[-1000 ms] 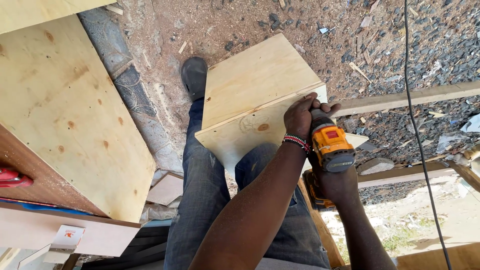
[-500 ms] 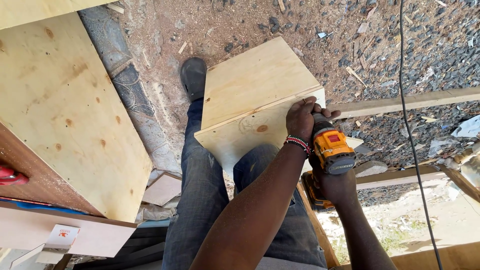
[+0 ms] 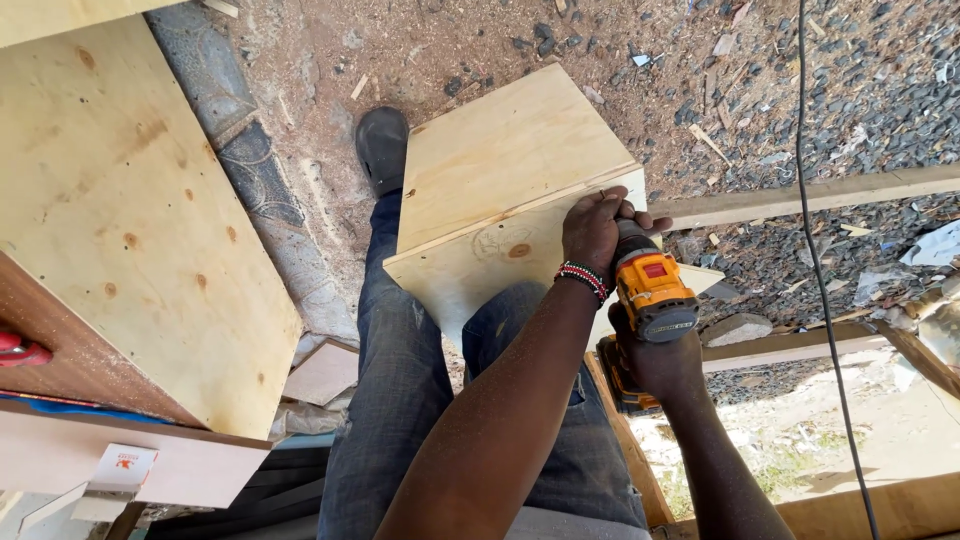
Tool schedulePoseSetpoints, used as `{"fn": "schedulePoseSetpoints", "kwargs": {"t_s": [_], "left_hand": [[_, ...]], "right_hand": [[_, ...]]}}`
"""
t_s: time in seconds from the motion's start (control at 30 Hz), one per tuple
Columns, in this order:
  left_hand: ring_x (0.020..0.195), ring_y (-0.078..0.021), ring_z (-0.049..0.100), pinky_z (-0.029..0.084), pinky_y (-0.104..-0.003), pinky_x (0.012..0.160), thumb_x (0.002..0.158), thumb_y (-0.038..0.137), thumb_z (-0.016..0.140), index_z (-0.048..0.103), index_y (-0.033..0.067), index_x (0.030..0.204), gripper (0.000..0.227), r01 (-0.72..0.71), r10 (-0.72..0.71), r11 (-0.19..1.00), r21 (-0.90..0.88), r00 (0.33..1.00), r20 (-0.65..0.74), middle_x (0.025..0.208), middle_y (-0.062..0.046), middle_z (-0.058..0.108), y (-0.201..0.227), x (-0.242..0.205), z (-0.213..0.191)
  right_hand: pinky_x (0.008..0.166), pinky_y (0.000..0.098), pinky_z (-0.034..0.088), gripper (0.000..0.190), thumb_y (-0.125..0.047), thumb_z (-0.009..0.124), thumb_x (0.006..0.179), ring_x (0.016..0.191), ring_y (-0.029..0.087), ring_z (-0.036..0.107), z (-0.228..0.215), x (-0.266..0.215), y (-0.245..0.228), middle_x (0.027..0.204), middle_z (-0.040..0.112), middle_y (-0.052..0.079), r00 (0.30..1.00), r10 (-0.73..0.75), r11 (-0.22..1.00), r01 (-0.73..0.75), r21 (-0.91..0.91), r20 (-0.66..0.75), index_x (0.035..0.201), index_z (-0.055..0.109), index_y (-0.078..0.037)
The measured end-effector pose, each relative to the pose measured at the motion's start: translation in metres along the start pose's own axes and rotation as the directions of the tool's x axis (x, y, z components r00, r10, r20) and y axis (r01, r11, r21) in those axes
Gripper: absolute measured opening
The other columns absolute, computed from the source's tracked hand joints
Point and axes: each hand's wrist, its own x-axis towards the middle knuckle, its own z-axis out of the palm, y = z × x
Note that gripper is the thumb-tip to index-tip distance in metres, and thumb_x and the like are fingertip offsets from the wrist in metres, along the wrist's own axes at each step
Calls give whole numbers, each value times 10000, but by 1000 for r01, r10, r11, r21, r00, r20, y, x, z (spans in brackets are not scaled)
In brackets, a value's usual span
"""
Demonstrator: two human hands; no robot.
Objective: Assembling a wooden box by drilling screws into plywood panels.
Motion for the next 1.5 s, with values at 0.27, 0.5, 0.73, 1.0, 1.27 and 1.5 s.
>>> {"fn": "schedulePoseSetpoints", "kwargs": {"t_s": [0.27,0.5,0.73,1.0,1.27,1.5], "left_hand": [[692,-420,746,632,-943,941,1190,-5,530,516,-90,1342,174,-1,1,1000,-25,1000,-8,829,-149,579,-3,7,-1],[695,-435,765,621,-942,994,1204,12,498,591,-8,1119,128,17,-15,1000,-23,997,77,805,-156,607,2,10,-7],[698,-452,769,618,-943,960,1201,11,516,588,1,1064,155,2,1,999,-33,996,92,806,-164,612,-3,12,-9],[866,-358,900,797,-544,846,1208,713,539,882,66,1294,737,131,-112,651,748,991,-77,1040,-208,890,72,-8,-20],[1306,-349,695,569,-553,1151,1079,362,743,671,284,1479,414,-390,119,-506,769,852,510,1274,-45,704,137,-34,31],[1564,-324,666,517,-471,1399,1159,310,751,595,160,1686,569,-688,-230,-664,293,560,796,1588,-130,680,144,-5,-1]], "right_hand": [[526,503,592,249,-248,797,929,680,435,783,-7,-2,4,778,796,194,1000,8,1000,-8,5,27,1007,731,-21],[530,486,603,261,-261,806,940,671,405,797,-17,4,7,784,814,181,999,2,1000,-2,-2,53,1023,743,-22],[533,468,614,273,-275,815,951,663,375,810,-24,6,8,790,831,169,996,-6,1000,7,-7,94,1038,755,-24],[537,448,626,287,-291,826,964,653,340,825,27,8,-132,796,851,154,990,-12,999,5,47,141,1057,768,-26],[541,428,638,300,-307,836,976,643,305,841,25,0,-164,802,871,140,987,7,995,-23,99,162,1075,782,-28],[545,410,649,313,-320,845,988,634,275,854,13,8,-148,808,889,127,987,29,992,-48,119,160,1091,793,-30]]}}
